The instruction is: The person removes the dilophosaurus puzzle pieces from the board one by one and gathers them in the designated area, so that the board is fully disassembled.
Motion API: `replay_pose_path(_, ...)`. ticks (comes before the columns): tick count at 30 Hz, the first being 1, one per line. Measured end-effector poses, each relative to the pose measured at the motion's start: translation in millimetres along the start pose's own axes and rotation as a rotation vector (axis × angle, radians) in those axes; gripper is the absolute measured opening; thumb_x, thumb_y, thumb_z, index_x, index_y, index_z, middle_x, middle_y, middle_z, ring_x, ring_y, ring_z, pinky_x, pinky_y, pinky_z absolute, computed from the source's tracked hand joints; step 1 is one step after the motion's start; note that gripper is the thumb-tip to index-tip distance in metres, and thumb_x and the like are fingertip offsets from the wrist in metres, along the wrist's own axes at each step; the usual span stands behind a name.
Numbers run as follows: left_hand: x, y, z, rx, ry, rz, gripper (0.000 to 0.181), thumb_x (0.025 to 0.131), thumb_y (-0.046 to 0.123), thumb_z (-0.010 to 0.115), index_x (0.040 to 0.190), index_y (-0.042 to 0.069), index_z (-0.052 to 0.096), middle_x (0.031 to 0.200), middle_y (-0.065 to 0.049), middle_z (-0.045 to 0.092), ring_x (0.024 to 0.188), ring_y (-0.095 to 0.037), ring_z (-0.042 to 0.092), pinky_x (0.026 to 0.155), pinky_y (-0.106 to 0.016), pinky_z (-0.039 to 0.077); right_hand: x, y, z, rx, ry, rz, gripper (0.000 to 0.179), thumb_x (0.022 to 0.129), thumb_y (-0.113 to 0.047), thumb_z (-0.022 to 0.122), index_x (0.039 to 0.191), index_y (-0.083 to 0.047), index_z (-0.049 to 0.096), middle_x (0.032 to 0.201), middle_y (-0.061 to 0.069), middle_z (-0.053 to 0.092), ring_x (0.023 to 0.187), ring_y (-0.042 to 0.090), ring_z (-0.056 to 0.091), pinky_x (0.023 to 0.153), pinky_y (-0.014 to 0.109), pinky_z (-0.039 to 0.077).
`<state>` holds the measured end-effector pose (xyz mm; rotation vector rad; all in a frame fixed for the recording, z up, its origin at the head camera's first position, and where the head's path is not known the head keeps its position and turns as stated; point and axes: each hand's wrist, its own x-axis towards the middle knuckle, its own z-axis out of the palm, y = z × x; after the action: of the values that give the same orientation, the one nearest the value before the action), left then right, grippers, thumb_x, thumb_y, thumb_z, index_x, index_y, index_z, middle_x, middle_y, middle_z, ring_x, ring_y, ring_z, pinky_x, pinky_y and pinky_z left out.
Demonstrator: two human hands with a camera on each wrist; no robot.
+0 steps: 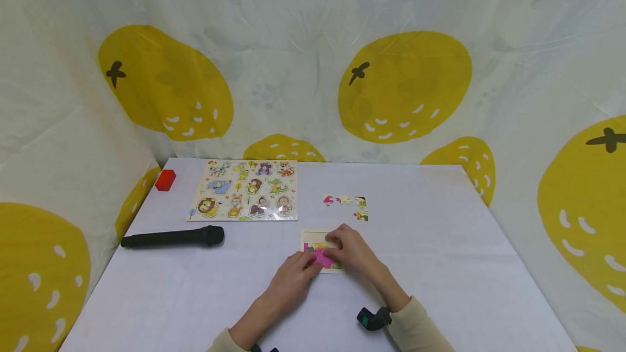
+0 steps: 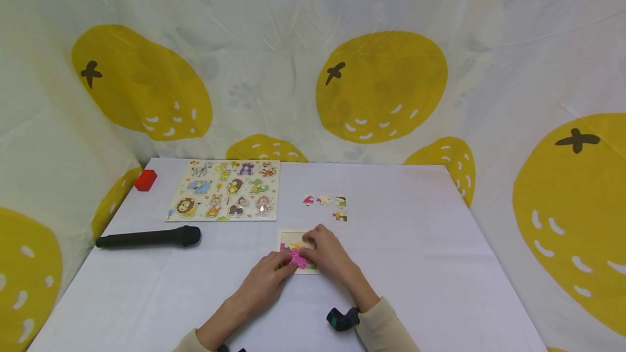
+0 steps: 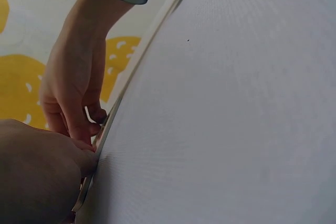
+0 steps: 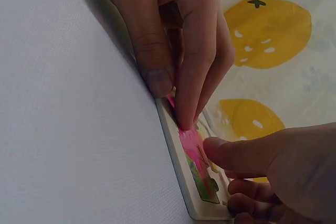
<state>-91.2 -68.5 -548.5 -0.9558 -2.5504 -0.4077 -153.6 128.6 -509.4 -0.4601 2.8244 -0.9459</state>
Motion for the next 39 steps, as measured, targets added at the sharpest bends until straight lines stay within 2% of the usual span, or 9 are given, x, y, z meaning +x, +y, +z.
replay_pose_path(5, -0.2, -0.5, 1.1, 0.006, 0.011, 0.003, 0.020, 0.092, 0.015, 0.069, 0.111, 0.016, 0.076, 0.111, -0.003, 0.066, 0.103, -0.018, 0.061, 0.092, -0.033, 0.054, -0.6, -1.2, 0.0, 0.005, -0.040, 0.010, 0.031, 0.082, -0.028, 0.083, 0.105, -0.009, 0.075, 0.097, 0.001, 0.060, 0.078, 0.012, 0.049, 0.064, 0.019, 0.042)
replay_pose_path(12, -0.7, -0.9, 4.5, 0.007, 0.036, 0.006, 0.019, 0.091, 0.014, 0.069, 0.109, 0.016, 0.076, 0.110, -0.004, 0.066, 0.102, -0.019, 0.061, 0.092, -0.034, 0.054, -0.1, 0.5, 1.3, 0.014, -0.047, -0.009, 0.024, 0.083, -0.023, 0.083, 0.100, -0.009, 0.074, 0.097, 0.001, 0.059, 0.079, 0.012, 0.048, 0.067, 0.021, 0.042)
replay_pose_path(21, -0.1, 0.6, 3.0, -0.026, -0.001, -0.025, 0.019, 0.093, 0.016, 0.070, 0.110, 0.015, 0.076, 0.112, -0.005, 0.067, 0.105, -0.020, 0.061, 0.094, -0.035, 0.054, 0.5, 0.4, 2.3, 0.003, -0.056, -0.018, 0.023, 0.084, -0.023, 0.082, 0.099, -0.010, 0.070, 0.094, -0.001, 0.058, 0.084, 0.012, 0.051, 0.076, 0.027, 0.049)
replay_pose_path(27, 0.3, 1.4, 1.6, -0.040, 0.012, -0.024, 0.018, 0.092, 0.014, 0.069, 0.109, 0.016, 0.075, 0.113, -0.005, 0.067, 0.106, -0.021, 0.062, 0.094, -0.035, 0.053, 0.7, 1.6, 2.4, 0.026, -0.063, -0.024, 0.024, 0.085, -0.021, 0.081, 0.101, -0.010, 0.067, 0.093, -0.001, 0.056, 0.083, 0.012, 0.049, 0.072, 0.023, 0.047)
replay_pose_path(34, -0.1, 1.8, 0.6, -0.034, -0.002, -0.028, 0.019, 0.094, 0.014, 0.066, 0.111, 0.017, 0.075, 0.115, -0.004, 0.067, 0.108, -0.020, 0.062, 0.096, -0.035, 0.053, 0.6, 1.8, 0.3, 0.100, -0.081, -0.020, 0.027, 0.085, -0.020, 0.080, 0.104, -0.009, 0.065, 0.091, 0.000, 0.061, 0.076, 0.013, 0.049, 0.062, 0.019, 0.042)
replay_pose_path(39, -0.5, 1.6, 0.7, -0.033, -0.008, -0.028, 0.019, 0.095, 0.015, 0.066, 0.112, 0.016, 0.075, 0.116, -0.004, 0.066, 0.108, -0.020, 0.062, 0.096, -0.035, 0.053, 0.3, 2.7, 0.2, 0.132, -0.090, -0.029, 0.025, 0.087, -0.018, 0.078, 0.105, -0.010, 0.064, 0.086, -0.003, 0.063, 0.073, 0.012, 0.051, 0.059, 0.017, 0.043)
